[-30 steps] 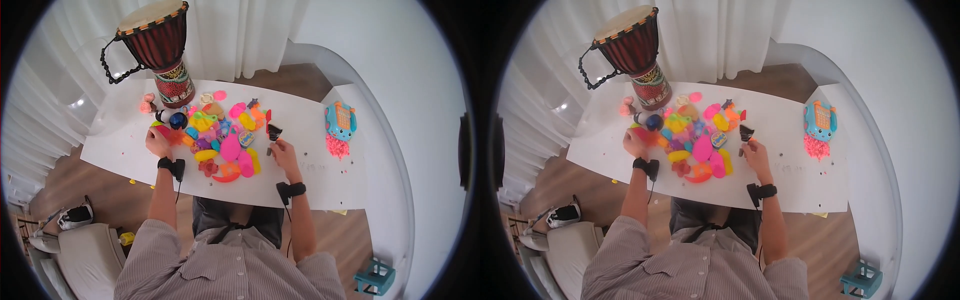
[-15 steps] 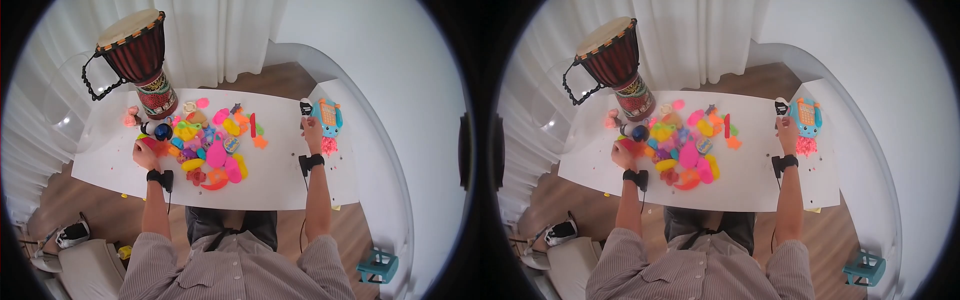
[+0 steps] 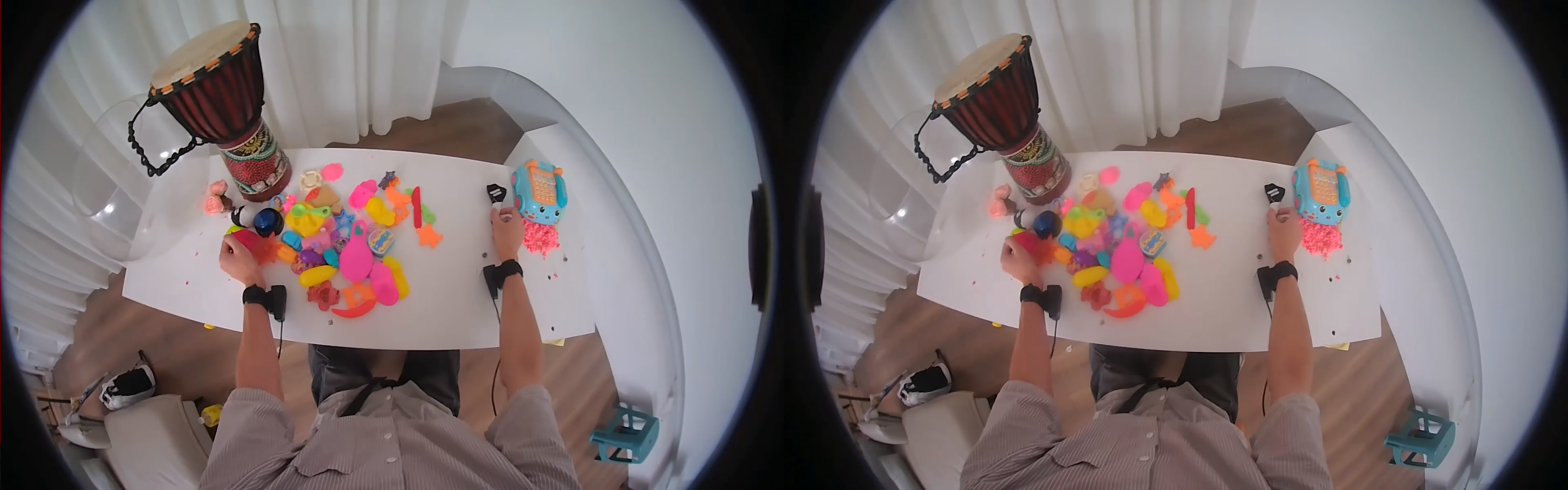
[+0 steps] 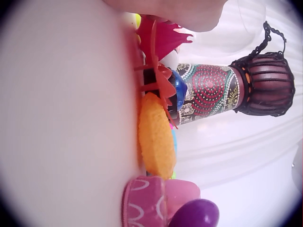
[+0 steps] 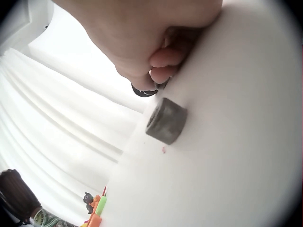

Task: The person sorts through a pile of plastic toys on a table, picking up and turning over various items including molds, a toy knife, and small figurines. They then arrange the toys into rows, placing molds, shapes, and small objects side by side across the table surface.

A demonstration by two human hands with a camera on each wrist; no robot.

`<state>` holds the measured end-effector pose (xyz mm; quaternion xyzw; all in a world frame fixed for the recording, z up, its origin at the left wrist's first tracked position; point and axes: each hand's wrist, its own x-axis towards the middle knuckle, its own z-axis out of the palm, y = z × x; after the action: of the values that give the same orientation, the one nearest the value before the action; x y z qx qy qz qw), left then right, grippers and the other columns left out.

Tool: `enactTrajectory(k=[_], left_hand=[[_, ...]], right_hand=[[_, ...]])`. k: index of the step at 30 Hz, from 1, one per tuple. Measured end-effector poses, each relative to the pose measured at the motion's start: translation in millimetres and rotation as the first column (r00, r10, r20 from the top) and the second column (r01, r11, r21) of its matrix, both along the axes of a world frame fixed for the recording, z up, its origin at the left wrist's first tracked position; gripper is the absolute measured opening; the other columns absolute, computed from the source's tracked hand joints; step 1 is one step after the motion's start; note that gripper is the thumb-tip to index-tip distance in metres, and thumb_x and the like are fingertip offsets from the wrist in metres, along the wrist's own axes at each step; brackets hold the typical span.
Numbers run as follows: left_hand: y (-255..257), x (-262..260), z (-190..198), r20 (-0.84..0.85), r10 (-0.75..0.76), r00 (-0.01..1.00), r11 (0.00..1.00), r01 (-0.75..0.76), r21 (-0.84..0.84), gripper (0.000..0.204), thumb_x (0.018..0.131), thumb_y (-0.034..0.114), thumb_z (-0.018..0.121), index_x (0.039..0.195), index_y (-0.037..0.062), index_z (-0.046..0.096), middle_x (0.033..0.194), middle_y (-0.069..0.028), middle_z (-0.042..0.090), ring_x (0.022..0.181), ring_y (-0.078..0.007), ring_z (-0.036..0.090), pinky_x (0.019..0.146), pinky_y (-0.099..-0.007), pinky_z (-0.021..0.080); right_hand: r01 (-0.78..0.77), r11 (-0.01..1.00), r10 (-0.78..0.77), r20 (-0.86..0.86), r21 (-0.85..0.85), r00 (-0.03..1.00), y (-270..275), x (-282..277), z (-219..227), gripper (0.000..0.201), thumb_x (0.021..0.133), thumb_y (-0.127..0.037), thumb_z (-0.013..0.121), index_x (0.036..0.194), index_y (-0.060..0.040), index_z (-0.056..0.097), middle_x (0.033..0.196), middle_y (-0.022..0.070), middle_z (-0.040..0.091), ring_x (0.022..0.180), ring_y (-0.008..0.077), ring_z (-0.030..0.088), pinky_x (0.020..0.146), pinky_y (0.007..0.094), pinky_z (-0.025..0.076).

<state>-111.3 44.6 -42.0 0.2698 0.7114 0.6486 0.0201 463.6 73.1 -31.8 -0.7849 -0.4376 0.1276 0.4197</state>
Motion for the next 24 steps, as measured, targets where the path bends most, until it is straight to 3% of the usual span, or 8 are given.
enactTrajectory(k=[2, 4, 5, 6, 7, 10, 21, 24], left_hand=[[4, -4, -12, -0.029, 0.051, 0.998, 0.998, -0.053, -0.042, 0.046, 0.104, 0.031, 0.053, 0.088, -0.0077, 0.071, 0.074, -0.0213, 0.071, 0.063, -0.0244, 0.058, 0.065, -0.0465, 0.050], [3, -10, -17, -0.080, 0.075, 0.994, 0.986, -0.086, -0.145, 0.046, 0.104, 0.031, 0.053, 0.087, -0.0074, 0.070, 0.073, -0.0227, 0.070, 0.062, -0.0266, 0.057, 0.065, -0.0478, 0.048], [4, -12, -19, -0.148, 0.102, 0.984, 0.979, -0.126, -0.158, 0.045, 0.104, 0.031, 0.054, 0.086, -0.0077, 0.068, 0.074, -0.0253, 0.068, 0.061, -0.0285, 0.056, 0.064, -0.0484, 0.047], [1, -10, -12, -0.155, 0.093, 0.984, 0.986, -0.113, -0.123, 0.044, 0.104, 0.031, 0.055, 0.086, -0.0075, 0.068, 0.073, -0.0269, 0.066, 0.059, -0.0307, 0.055, 0.063, -0.0479, 0.047], [1, -5, -6, -0.114, 0.079, 0.990, 0.994, -0.087, -0.060, 0.044, 0.104, 0.031, 0.055, 0.086, -0.0068, 0.068, 0.071, -0.0268, 0.064, 0.057, -0.0336, 0.055, 0.063, -0.0472, 0.048], [-2, 4, 5, -0.031, 0.058, 0.998, 0.998, -0.058, 0.001, 0.043, 0.104, 0.030, 0.054, 0.086, -0.0066, 0.068, 0.069, -0.0258, 0.063, 0.056, -0.0347, 0.057, 0.062, -0.0461, 0.048], [3, 0, 1, 0.089, 0.025, 0.996, 0.999, -0.029, 0.045, 0.043, 0.103, 0.030, 0.057, 0.085, -0.0071, 0.068, 0.063, -0.0201, 0.060, 0.055, -0.0231, 0.053, 0.062, -0.0416, 0.047], [2, 5, 5, 0.098, 0.026, 0.995, 0.999, -0.030, 0.038, 0.042, 0.103, 0.030, 0.057, 0.084, -0.0073, 0.066, 0.063, -0.0194, 0.059, 0.055, -0.0212, 0.051, 0.061, -0.0408, 0.047]], right_hand=[[-0.026, 0.985, -0.008, 0.195, 0.170, 0.981, 11, 17, -30, 0.029, 0.090, -0.031, 0.076, 0.102, -0.0054, 0.068, 0.088, 0.0139, 0.074, 0.080, 0.0290, 0.072, 0.074, 0.0409, 0.055], [-0.133, 0.980, 0.097, 0.228, 0.147, 0.969, 20, 38, -52, 0.031, 0.090, -0.030, 0.075, 0.107, -0.0044, 0.067, 0.088, 0.0143, 0.073, 0.079, 0.0283, 0.071, 0.073, 0.0415, 0.055], [-0.059, 0.990, 0.044, 0.110, 0.131, 0.993, 11, 21, -32, 0.032, 0.091, -0.028, 0.076, 0.109, -0.0044, 0.067, 0.085, 0.0126, 0.071, 0.076, 0.0257, 0.068, 0.072, 0.0408, 0.054], [-0.103, 0.964, 0.066, 0.155, 0.246, 0.986, 20, 34, -55, 0.030, 0.093, -0.025, 0.076, 0.111, -0.0037, 0.065, 0.064, 0.0020, 0.060, 0.056, 0.0141, 0.057, 0.053, 0.0330, 0.045], [-0.107, 0.975, 0.075, 0.163, 0.195, 0.984, 15, 30, -45, 0.031, 0.095, -0.025, 0.076, 0.114, -0.0044, 0.062, 0.061, -0.0006, 0.056, 0.052, 0.0093, 0.052, 0.048, 0.0297, 0.039], [-0.105, 0.983, 0.120, -0.096, 0.149, 0.988, 6, 16, -24, 0.030, 0.097, -0.026, 0.075, 0.113, -0.0055, 0.060, 0.061, -0.0010, 0.056, 0.051, 0.0075, 0.049, 0.047, 0.0282, 0.036], [-0.153, 0.956, 0.137, 0.081, 0.252, 0.987, 14, -32, 12, 0.019, 0.101, -0.016, 0.069, 0.114, -0.0060, 0.061, 0.066, -0.0015, 0.051, 0.066, 0.0071, 0.048, 0.062, 0.0251, 0.042], [-0.528, 0.816, 0.499, 0.174, 0.237, 0.849, 38, -100, 47, 0.024, 0.097, -0.010, 0.070, 0.120, -0.0099, 0.064, 0.070, 0.0033, 0.057, 0.064, 0.0104, 0.054, 0.062, 0.0294, 0.048]])
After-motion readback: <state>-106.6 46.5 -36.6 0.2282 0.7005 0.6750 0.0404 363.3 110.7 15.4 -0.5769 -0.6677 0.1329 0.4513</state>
